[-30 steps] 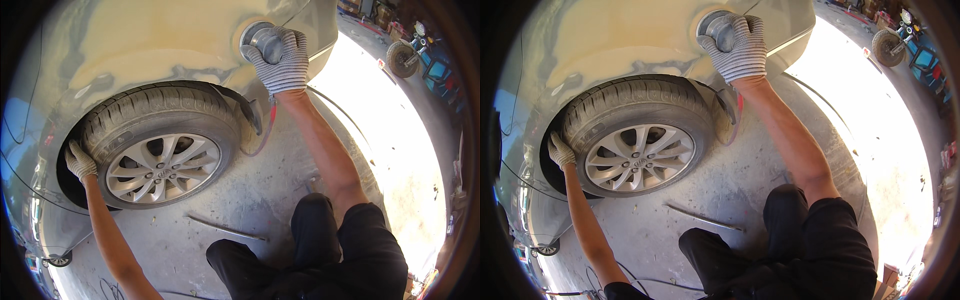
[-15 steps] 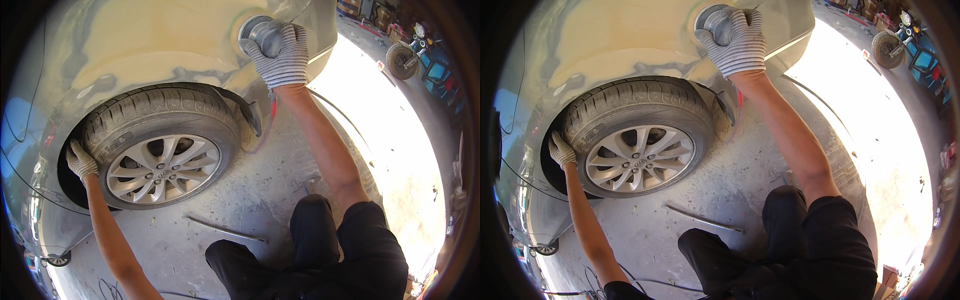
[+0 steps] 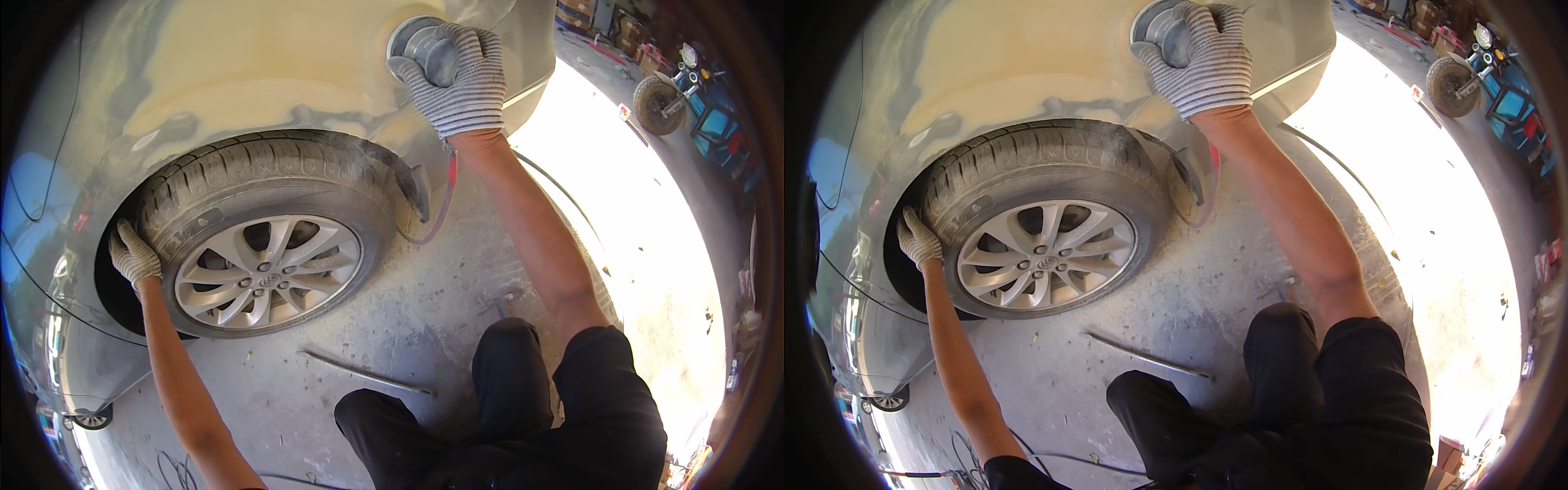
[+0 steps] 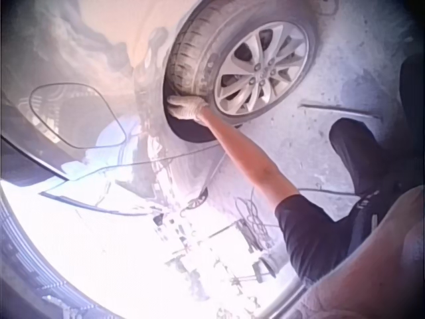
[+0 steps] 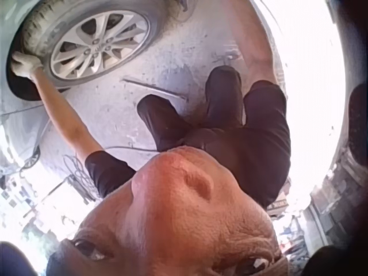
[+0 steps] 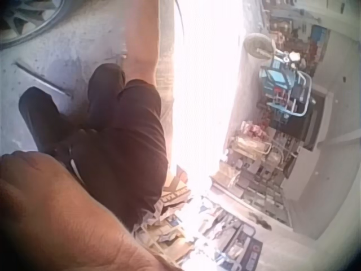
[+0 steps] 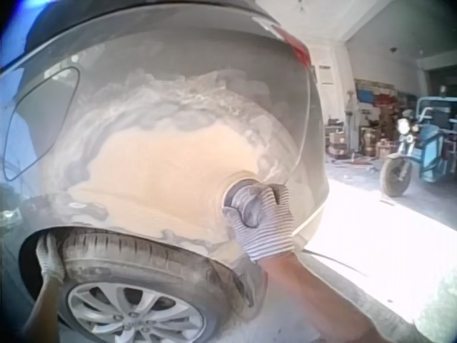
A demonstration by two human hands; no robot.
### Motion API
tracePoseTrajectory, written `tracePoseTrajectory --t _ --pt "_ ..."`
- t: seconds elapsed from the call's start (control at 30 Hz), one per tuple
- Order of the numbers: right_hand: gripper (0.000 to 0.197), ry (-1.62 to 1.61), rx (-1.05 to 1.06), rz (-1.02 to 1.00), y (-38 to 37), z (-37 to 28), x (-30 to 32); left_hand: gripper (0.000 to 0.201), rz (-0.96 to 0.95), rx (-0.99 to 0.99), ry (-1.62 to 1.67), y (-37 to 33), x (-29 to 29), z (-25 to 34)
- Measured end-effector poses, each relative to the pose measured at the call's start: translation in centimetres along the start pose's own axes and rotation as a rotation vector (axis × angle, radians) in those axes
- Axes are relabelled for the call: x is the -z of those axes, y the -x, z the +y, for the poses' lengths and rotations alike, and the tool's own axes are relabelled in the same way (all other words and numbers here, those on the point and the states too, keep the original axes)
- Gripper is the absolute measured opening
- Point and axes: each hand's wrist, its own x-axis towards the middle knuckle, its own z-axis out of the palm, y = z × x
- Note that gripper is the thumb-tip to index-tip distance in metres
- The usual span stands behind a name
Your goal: The person uses a pneumatic polishing tool to smooth the surface of a car's rear quarter panel near the wheel well. They repeatedly move the tool over the same area and occasionally wipe the surface with a gloved hand.
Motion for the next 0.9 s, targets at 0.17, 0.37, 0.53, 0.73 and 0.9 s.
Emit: tracePoseTrajectory --t 0.17,0.37,0.53,0.73,0.9 --pt "0.065 -0.018 0.101 -0.008 0.2 -1.3 0.1 0.066 -0.004 -0.032 0.023 -0.2 0.3 -0.2" --pt "0.066 -0.024 0.01 -0.043 0.1 -0.8 0.2 0.063 -0.031 0.011 -0.027 -0.1 0.0 0.0" --pt "0.07 -0.025 0.063 -0.095 0.4 -1.6 0.1 0.063 -0.019 -0.003 -0.038 -0.7 0.2 -1.6" --pt "0.068 -0.016 0.101 -0.1 -0.2 -2.4 0.2 0.064 -0.036 -0.002 0.001 -0.5 0.2 -1.3" --pt "0.066 -0.012 0.065 -0.079 -1.4 -2.3 0.5 0.064 -0.025 -0.016 -0.003 -0.1 0.0 -0.5"
